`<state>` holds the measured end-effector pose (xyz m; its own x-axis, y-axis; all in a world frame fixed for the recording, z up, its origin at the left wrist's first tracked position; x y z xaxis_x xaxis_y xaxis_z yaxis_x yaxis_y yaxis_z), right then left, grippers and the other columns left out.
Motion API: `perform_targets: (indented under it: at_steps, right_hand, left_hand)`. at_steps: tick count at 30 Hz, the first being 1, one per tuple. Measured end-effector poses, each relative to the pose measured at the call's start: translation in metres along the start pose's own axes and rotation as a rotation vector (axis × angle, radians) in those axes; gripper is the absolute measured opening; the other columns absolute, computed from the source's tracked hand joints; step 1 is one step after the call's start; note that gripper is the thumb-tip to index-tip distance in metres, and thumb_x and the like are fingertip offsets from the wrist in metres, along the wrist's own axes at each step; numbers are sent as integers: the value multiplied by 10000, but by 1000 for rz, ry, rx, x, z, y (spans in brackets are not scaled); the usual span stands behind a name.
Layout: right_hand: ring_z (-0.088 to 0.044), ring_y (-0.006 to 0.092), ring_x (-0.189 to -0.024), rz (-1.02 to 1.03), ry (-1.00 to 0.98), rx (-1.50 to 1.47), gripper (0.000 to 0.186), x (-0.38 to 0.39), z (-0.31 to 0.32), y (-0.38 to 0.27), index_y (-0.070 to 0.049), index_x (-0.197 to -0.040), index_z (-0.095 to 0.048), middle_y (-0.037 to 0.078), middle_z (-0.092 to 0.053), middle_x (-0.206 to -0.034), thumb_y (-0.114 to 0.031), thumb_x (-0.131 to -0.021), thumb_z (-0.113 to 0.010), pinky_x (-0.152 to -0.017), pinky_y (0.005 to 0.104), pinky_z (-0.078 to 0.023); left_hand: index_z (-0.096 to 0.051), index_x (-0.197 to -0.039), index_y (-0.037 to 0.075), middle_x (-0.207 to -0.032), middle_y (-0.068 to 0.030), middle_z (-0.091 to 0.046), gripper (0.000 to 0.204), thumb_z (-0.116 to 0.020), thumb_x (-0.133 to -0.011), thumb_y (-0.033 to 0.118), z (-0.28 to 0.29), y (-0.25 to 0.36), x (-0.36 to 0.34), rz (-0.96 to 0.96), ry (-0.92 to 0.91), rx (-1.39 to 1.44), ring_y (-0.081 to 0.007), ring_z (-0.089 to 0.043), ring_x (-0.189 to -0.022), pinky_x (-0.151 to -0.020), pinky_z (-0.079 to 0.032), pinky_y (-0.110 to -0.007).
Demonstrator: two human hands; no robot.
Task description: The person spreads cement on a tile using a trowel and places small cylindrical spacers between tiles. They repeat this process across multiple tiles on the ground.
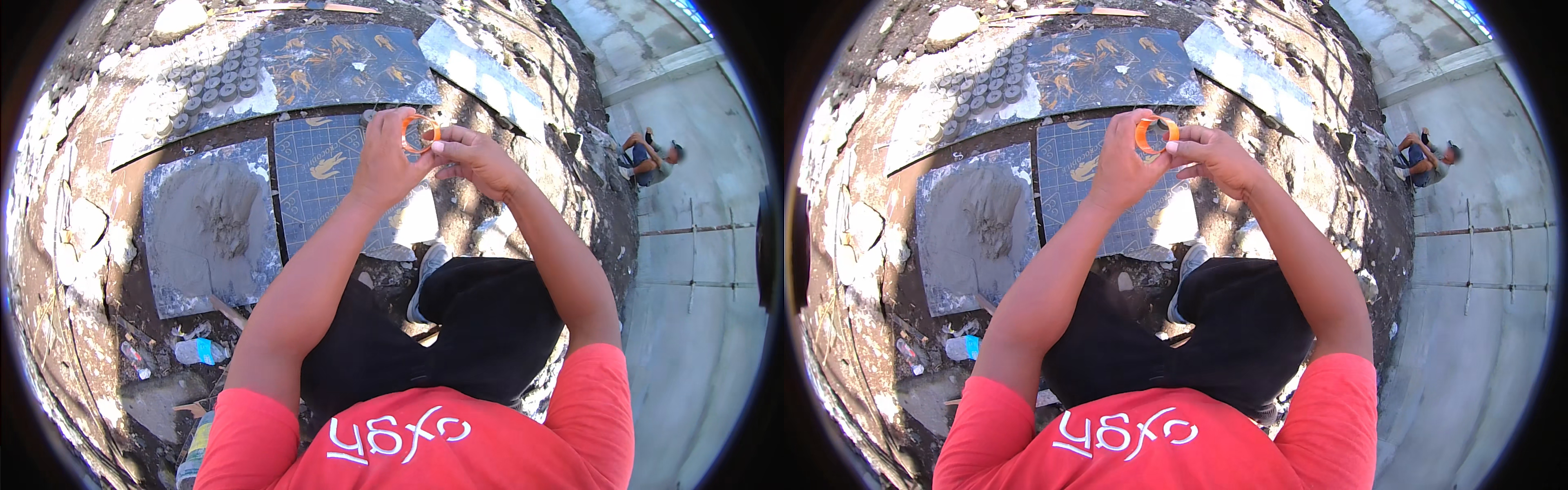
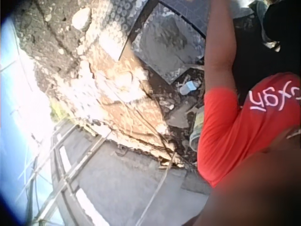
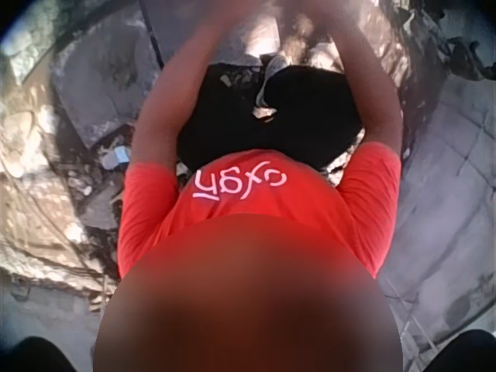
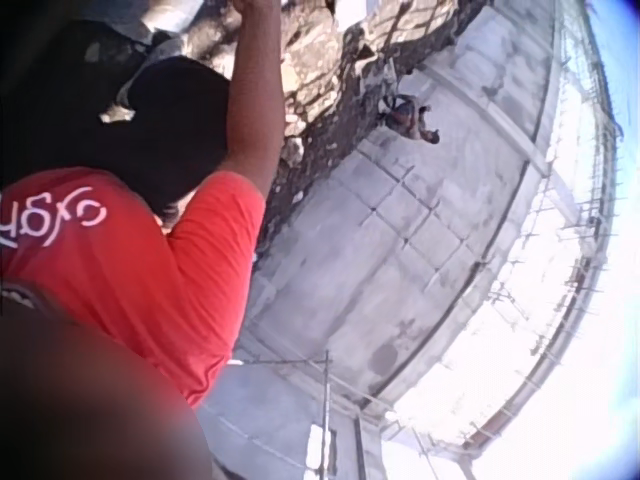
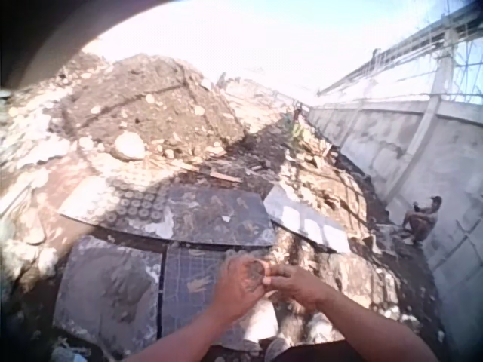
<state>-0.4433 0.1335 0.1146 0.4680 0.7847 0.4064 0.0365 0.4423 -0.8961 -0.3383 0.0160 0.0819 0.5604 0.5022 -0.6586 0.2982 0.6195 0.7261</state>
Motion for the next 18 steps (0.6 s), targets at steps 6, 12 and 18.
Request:
perform_targets:
  at_steps: [6,12,18]
  right_hand:
    - [-677,139,-926,-42,-178,-335,425,-11,-14,16,9,-1319,-572,60,-683,-1046,-255,-993,-637,-875,322,-559]
    - [-692,176,-941,-78,-358,-554,431,-14,-18,16,35,-1325,-555,84,-696,-1040,-240,-997,-607,-856,337,-568]
    - [-693,227,-984,-161,-409,-650,417,-20,-19,30,36,-1298,-554,117,-696,-1091,-256,-1001,-573,-855,363,-573]
  left_hand:
    - [-529,-1303,63,-1217,-149,-560,658,-840,-734,178,19,0,6,42,-43,-90,-346,-543,-1137,-961,-470,-456]
    - [-515,-1332,67,-1220,-145,-584,694,-856,-736,168,22,-6,4,111,-106,21,-326,-559,-1148,-988,-465,-430]
    - [-509,-1345,63,-1239,-102,-603,654,-841,-790,161,12,-15,12,237,-136,193,-226,-614,-1122,-980,-482,-363]
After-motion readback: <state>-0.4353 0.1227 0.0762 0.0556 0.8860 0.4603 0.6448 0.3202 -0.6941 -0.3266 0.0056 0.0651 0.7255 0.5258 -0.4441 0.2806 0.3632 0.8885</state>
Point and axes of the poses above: each hand's wrist, its own x-axis away from the middle knuckle, its own z-axis out of the back of the hand, y = z × x, the point moved 6 cm from there along -x, towards the middle knuckle
